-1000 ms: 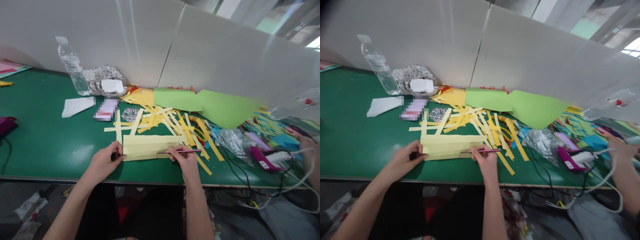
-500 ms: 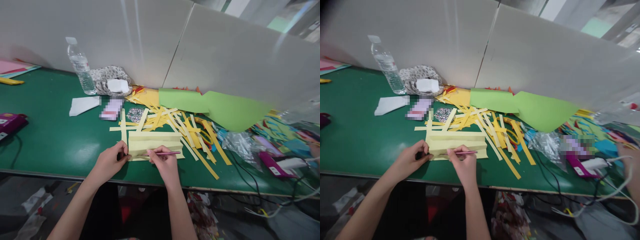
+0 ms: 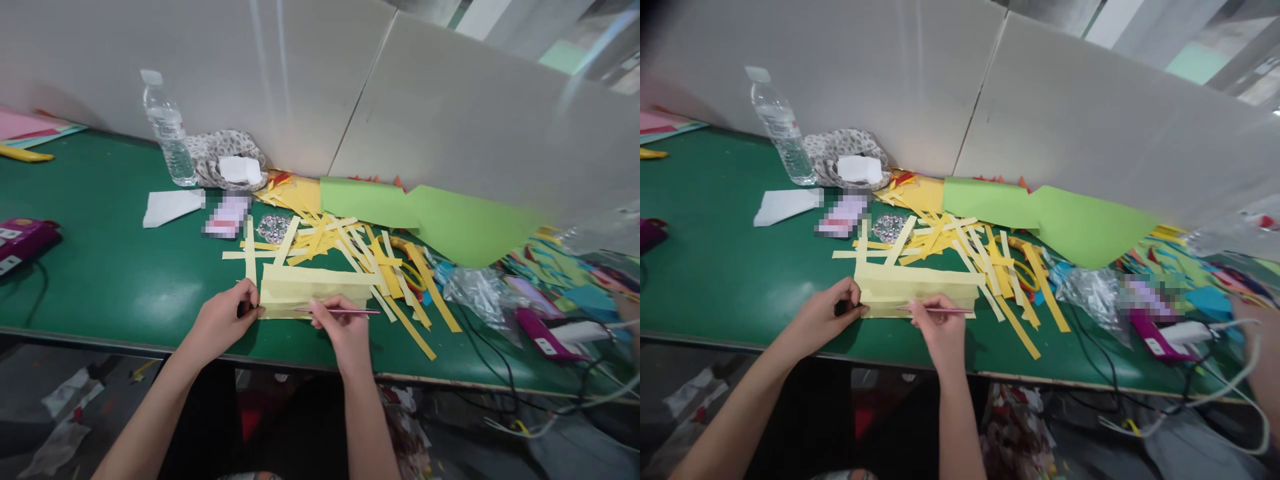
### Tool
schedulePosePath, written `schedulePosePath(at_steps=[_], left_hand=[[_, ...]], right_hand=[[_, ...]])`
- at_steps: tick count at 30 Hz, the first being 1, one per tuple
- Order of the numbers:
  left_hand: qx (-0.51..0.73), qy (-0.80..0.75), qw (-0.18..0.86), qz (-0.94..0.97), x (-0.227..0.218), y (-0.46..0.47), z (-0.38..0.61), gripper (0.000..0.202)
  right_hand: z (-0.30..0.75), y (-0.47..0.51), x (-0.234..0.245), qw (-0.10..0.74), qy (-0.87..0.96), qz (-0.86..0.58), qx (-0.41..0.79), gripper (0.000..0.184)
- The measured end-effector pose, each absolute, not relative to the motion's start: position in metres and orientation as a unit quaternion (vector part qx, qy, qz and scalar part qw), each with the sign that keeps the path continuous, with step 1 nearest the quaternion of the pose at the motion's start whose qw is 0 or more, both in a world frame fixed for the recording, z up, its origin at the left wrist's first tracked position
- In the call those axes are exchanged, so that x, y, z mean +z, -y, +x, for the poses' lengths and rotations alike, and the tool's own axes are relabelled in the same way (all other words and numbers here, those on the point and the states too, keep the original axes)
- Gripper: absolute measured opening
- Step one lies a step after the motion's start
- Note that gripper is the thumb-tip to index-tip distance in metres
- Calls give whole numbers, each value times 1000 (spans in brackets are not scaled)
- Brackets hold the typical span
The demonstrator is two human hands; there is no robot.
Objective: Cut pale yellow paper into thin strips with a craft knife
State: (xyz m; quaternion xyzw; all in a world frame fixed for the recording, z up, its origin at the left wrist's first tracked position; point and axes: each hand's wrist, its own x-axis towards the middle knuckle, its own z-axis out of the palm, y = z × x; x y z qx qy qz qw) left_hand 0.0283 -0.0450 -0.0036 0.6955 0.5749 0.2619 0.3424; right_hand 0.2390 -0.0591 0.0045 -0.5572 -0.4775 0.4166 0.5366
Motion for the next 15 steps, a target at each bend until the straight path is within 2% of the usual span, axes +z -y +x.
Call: schedulePosePath(at_steps=[6, 15], left_hand=[[271, -567, 338, 700, -5, 45, 28, 11], [251, -585, 328, 699, 0, 45, 29, 11]], right_hand=[[212, 55, 7, 502, 511, -552, 427, 26], [275, 54, 5, 546, 466, -594, 363, 27]])
